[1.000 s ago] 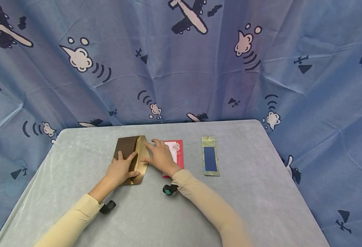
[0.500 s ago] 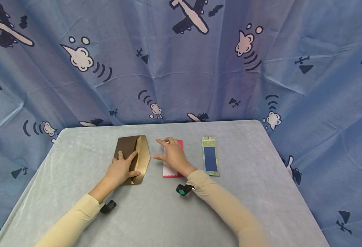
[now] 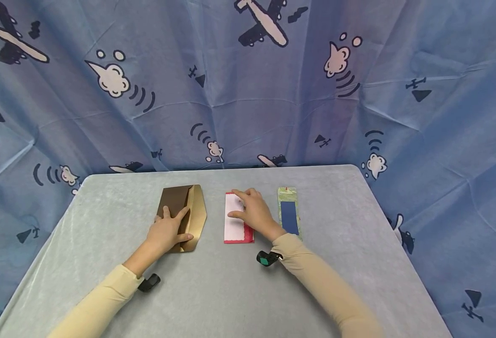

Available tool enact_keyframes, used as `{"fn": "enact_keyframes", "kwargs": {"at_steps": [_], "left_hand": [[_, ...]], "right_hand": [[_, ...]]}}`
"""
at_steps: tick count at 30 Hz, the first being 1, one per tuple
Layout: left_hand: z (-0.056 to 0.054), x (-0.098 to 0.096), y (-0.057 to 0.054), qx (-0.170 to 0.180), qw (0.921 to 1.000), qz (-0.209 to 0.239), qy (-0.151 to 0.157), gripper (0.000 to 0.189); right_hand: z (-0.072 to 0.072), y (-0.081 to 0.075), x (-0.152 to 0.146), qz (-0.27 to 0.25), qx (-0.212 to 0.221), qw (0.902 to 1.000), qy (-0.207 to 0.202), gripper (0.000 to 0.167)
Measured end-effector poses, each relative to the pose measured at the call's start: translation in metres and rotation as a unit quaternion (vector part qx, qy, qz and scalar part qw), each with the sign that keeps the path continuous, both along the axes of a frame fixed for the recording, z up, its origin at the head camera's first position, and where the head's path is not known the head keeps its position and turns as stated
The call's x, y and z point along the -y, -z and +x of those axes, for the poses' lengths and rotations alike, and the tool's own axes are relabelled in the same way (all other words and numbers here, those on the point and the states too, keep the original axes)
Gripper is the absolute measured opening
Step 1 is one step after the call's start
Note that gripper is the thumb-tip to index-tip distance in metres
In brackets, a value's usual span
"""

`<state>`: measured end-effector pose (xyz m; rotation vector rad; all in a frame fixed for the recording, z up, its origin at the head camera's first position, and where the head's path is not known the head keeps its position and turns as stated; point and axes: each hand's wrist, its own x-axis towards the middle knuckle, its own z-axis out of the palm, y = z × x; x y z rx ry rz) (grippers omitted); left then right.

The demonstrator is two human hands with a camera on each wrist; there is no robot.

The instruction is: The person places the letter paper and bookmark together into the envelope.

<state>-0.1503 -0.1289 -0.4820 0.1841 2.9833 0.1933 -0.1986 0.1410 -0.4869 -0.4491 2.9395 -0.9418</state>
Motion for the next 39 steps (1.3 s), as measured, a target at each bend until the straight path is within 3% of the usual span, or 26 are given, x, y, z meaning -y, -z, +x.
{"fn": "enact_keyframes", "kwargs": {"at_steps": [15,25,39], "left_hand": [[0.001,-0.001,-0.002,-0.003,1.0,0.0,0.003,0.09],[-0.001,0.0,-0.002,0.001,1.0,-0.003,-0.003,0.09],[0.0,-0.001,-0.001,-0.004,1.0,-0.008,0.0,0.089]], "right_hand": [[0.0,0.012,-0.021,-0.005,0.01,0.9998,0.014,0.076],[0.003,0.02,-0.019,0.044,0.007,0.9987,0.025,0.075],[0.007,0.013,-0.009,0.067,0.023,0.9958,0.057,0.077]]}}
